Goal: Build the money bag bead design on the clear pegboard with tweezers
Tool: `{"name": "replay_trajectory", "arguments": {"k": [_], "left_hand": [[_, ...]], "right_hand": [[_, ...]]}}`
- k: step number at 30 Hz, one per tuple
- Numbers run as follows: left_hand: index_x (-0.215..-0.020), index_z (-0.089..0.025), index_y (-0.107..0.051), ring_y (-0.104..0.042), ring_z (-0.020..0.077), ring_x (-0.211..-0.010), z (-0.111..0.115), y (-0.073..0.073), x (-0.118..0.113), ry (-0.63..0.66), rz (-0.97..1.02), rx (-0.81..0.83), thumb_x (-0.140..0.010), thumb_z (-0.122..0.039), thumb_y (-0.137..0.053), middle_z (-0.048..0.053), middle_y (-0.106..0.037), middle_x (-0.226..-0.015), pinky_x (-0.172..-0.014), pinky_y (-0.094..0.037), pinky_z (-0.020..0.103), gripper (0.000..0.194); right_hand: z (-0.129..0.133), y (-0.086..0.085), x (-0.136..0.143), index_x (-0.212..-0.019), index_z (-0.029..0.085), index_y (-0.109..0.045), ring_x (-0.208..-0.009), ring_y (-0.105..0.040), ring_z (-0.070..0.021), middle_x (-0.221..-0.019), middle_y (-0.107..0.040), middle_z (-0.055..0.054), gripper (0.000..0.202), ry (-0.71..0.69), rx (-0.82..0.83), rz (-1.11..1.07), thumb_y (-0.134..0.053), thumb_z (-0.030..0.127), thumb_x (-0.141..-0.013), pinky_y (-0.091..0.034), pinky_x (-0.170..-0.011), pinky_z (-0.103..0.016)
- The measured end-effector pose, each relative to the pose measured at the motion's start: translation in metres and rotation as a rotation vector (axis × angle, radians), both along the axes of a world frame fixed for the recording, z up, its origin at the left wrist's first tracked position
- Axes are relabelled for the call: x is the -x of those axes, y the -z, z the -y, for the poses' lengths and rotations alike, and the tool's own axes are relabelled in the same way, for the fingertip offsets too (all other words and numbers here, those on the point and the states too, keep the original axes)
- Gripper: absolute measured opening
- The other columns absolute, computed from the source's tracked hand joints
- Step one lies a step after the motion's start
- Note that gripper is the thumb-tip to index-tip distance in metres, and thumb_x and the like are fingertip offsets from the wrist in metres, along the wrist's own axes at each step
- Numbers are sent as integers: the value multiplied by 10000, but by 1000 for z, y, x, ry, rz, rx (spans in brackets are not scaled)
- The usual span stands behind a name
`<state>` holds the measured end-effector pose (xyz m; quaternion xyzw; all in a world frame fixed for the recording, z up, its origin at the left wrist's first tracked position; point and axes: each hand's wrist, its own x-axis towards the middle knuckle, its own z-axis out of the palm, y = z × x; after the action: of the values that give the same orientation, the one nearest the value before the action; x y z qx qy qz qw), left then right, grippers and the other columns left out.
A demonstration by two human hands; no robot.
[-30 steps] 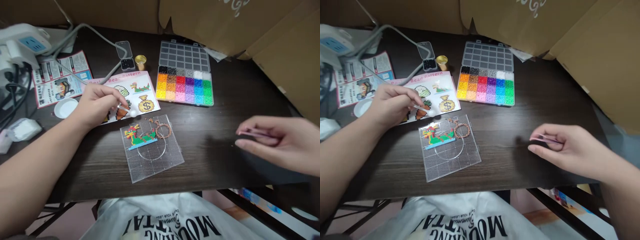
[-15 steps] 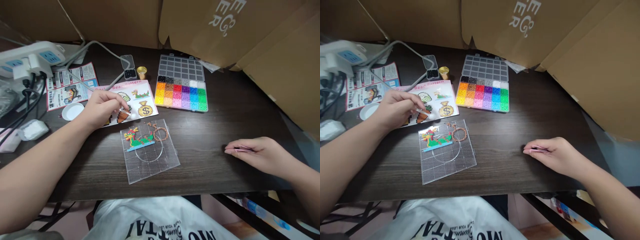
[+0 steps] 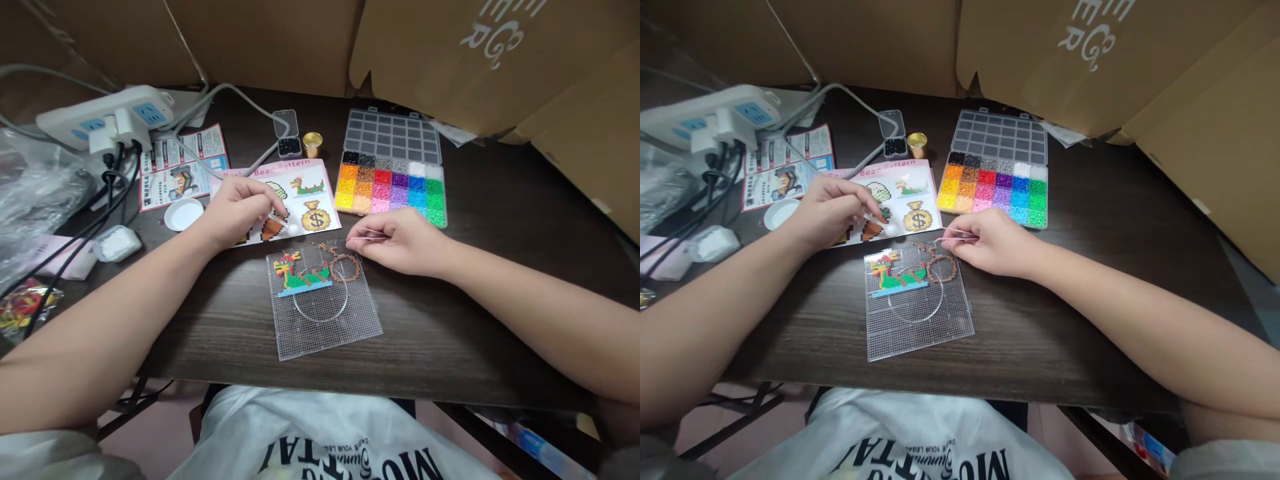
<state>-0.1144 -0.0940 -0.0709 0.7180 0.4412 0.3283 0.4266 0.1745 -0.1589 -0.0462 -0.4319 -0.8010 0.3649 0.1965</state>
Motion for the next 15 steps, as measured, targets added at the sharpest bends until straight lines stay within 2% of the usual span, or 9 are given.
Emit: {"name": "replay_trajectory", "arguments": {"k": [3,7,15], "left_hand": [[-653,-174,-750,-413,76,-391,1,-6,-3,-22,22,73,-624,-43,-478,16,-539,-462,-366,-237,232,303],[-662,-161,-755,-380,66,-395,2,-10,-6,-28,37,122,-629,-55,-485,3,-516,-462,-373,-232,228,293],[-661,-147,-746,-356,54,-386,3,-13,-10,-58,9,123,-629,-56,-501,-2,-518,-477,-364,-214,233,262]], "right_hand": [[-8,10,3,-832,152,-721,-567,-572,-118,-651,-660,-16,206,-21,-3,-45,-628,334,-856,-447,-536,-239],[-5,16,1,-865,156,-753,-570,-572,-117,-676,-686,-22,236,-14,-21,-73,-628,357,-864,-441,-529,-241],[-6,15,1,-900,162,-769,-671,-642,-151,-780,-739,-44,244,-35,35,-104,-625,356,-867,-476,-595,-265]]}}
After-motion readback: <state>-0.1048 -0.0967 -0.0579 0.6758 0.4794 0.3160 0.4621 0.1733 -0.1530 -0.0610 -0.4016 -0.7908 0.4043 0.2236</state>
